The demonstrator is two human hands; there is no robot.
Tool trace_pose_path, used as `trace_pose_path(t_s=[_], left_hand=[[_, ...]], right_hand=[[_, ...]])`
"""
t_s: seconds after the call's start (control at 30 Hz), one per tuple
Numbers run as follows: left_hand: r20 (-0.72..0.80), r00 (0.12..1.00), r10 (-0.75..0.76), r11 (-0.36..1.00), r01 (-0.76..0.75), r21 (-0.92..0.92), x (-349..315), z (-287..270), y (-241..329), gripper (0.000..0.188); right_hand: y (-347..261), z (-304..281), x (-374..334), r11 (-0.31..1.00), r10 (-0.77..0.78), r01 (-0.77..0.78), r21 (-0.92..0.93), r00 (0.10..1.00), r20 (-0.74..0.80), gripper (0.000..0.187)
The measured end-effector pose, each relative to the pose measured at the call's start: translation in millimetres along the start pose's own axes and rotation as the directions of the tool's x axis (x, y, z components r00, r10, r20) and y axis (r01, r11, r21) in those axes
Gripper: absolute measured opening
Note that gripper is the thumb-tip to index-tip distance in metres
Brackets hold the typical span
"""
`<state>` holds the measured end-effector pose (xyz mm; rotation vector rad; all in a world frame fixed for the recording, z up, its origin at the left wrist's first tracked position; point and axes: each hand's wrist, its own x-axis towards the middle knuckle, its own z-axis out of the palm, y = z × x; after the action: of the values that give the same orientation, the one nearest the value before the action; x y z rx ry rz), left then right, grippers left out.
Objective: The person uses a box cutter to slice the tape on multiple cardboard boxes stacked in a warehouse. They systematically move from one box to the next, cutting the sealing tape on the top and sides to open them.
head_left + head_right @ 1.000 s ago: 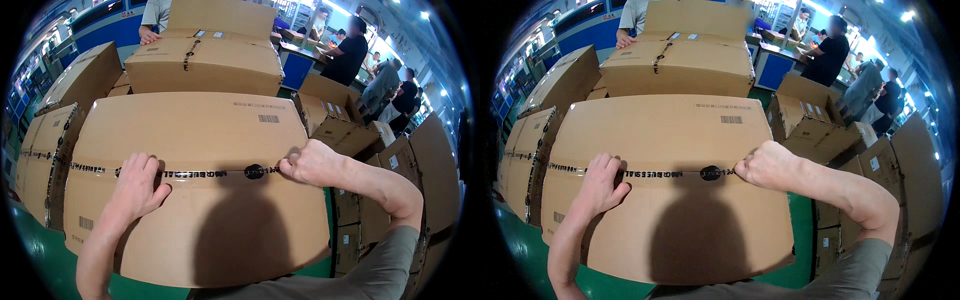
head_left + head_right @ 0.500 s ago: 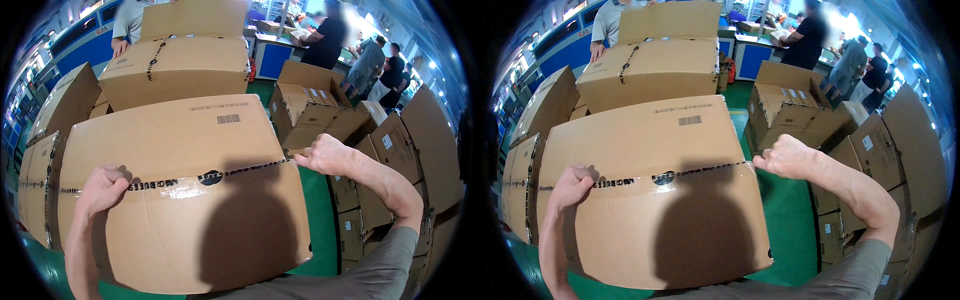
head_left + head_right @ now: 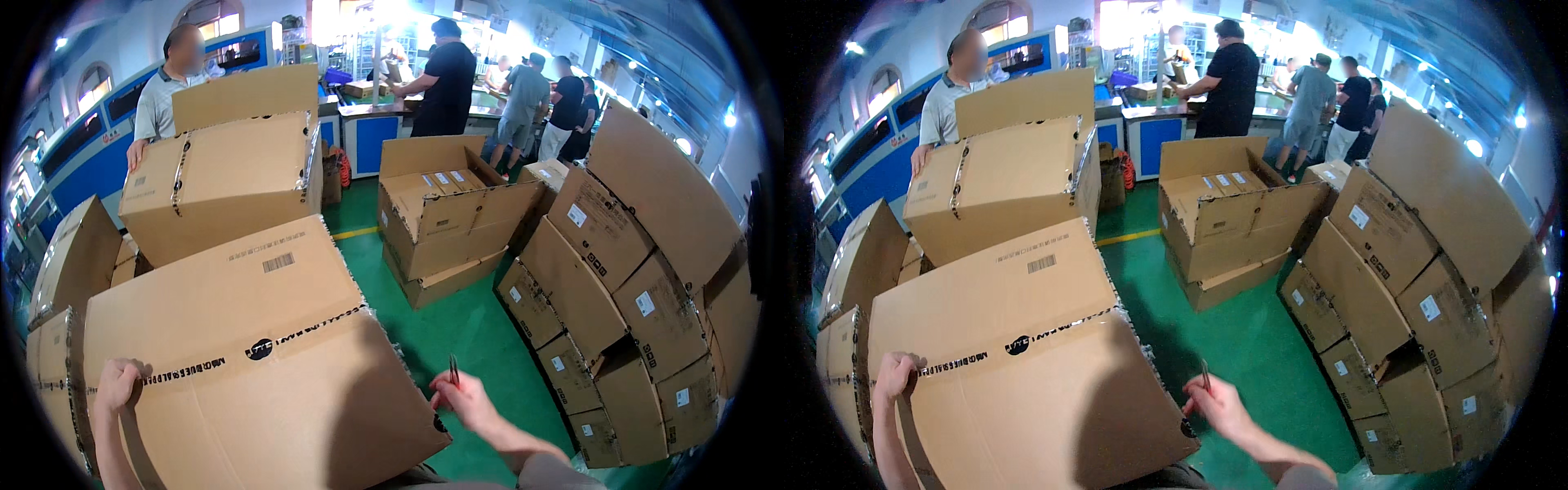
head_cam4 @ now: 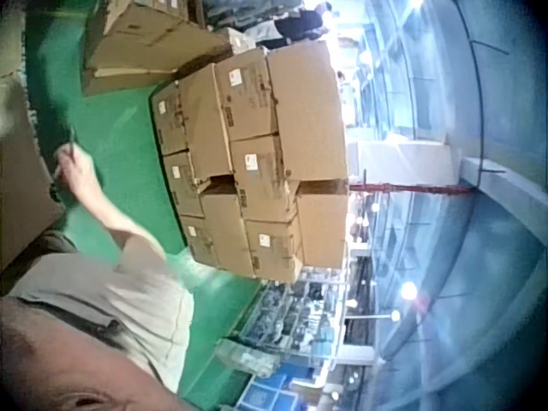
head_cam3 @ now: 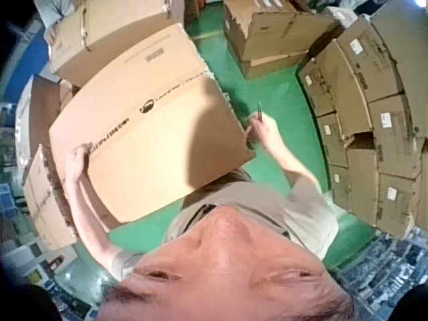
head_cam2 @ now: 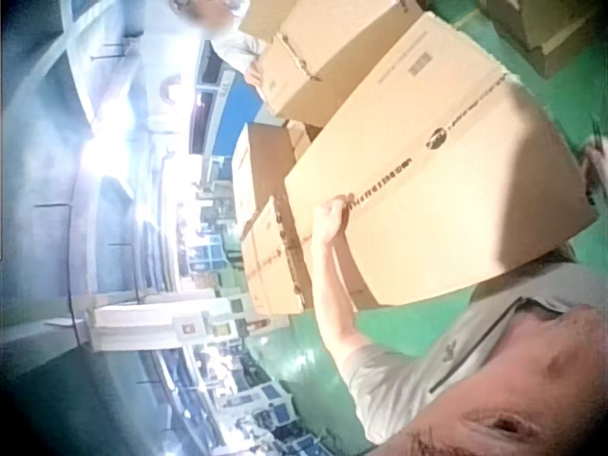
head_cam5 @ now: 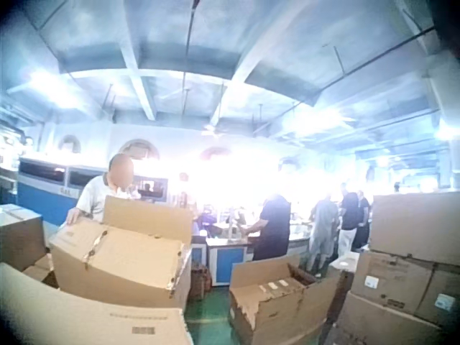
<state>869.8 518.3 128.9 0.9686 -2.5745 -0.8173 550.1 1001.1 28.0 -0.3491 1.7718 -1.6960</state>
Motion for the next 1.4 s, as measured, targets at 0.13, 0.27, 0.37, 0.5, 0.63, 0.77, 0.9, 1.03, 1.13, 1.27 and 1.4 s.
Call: trace_pose_path(t_s=[0.13, 0.27, 0.37, 0.5, 0.63, 0.77, 0.9, 1.03, 1.13, 1.27, 1.4], left_hand=[[-0.071, 0.995, 0.074, 0.98, -0.059, 0.187, -4.1, -16.6, -35.7, 0.033], [-0.104, 0.994, -0.009, 0.981, 0.029, 0.19, -12.1, -32.3, -57.2, 0.032], [-0.135, 0.988, 0.072, 0.97, -0.039, 0.239, -13.8, -29.7, -66.0, 0.03], [-0.234, 0.965, 0.113, 0.979, -0.068, 0.193, -21.2, -16.3, -61.4, 0.03], [-0.209, 0.978, 0.03, 0.966, 0.026, 0.258, -36.8, -17.5, -44.7, 0.033], [-0.216, 0.976, -0.034, 0.98, 0.075, 0.184, -56.6, 1.6, -18.9, 0.032], [-0.241, 0.965, -0.101, 0.975, 0.144, 0.17, -97.9, 10.9, 9.3, 0.029], [-0.207, 0.957, -0.204, 0.955, 0.241, 0.175, -135.3, 38.8, 53.2, 0.027], [-0.195, 0.955, -0.223, 0.936, 0.266, 0.23, -140.1, 67.5, 102.8, 0.029], [-0.196, 0.933, -0.302, 0.894, 0.349, 0.282, -152.3, 76.2, 130.7, 0.028], [-0.107, 0.923, -0.371, 0.895, 0.386, 0.223, -157.2, 63.5, 125.2, 0.03]], right_hand=[[23.7, 21.5, -52.3, 0.985, -0.169, 0.173, 0.014, 0.973, -0.156, 0.022], [20.7, 55.1, -73.3, 0.913, -0.389, 0.408, -0.004, 0.868, -0.307, 0.022], [23.3, 72.1, -70.9, 0.865, -0.464, 0.502, -0.007, 0.793, -0.394, 0.022], [33.5, 79.2, -52.6, 0.756, -0.588, 0.651, -0.065, 0.633, -0.503, 0.021], [35.6, 65.4, -23.7, 0.813, -0.486, 0.577, -0.074, 0.605, -0.631, 0.016], [33.6, 32.5, 44.7, 0.771, -0.445, 0.634, 0.056, 0.601, -0.664, 0.016], [-6.1, 21.7, 100.9, 0.737, -0.519, 0.669, 0.096, 0.651, -0.554, 0.018], [-16.4, -3.1, 167.8, 0.766, -0.582, 0.639, -0.079, 0.635, -0.508, 0.018], [-20.6, -32.5, 219.4, 0.787, -0.546, 0.616, -0.036, 0.666, -0.508, 0.018], [-21.4, -33.4, 256.3, 0.764, -0.61, 0.626, -0.158, 0.621, -0.492, 0.024], [-35.6, -21.9, 224.4, 0.837, -0.544, 0.496, -0.231, 0.707, -0.453, 0.03]])
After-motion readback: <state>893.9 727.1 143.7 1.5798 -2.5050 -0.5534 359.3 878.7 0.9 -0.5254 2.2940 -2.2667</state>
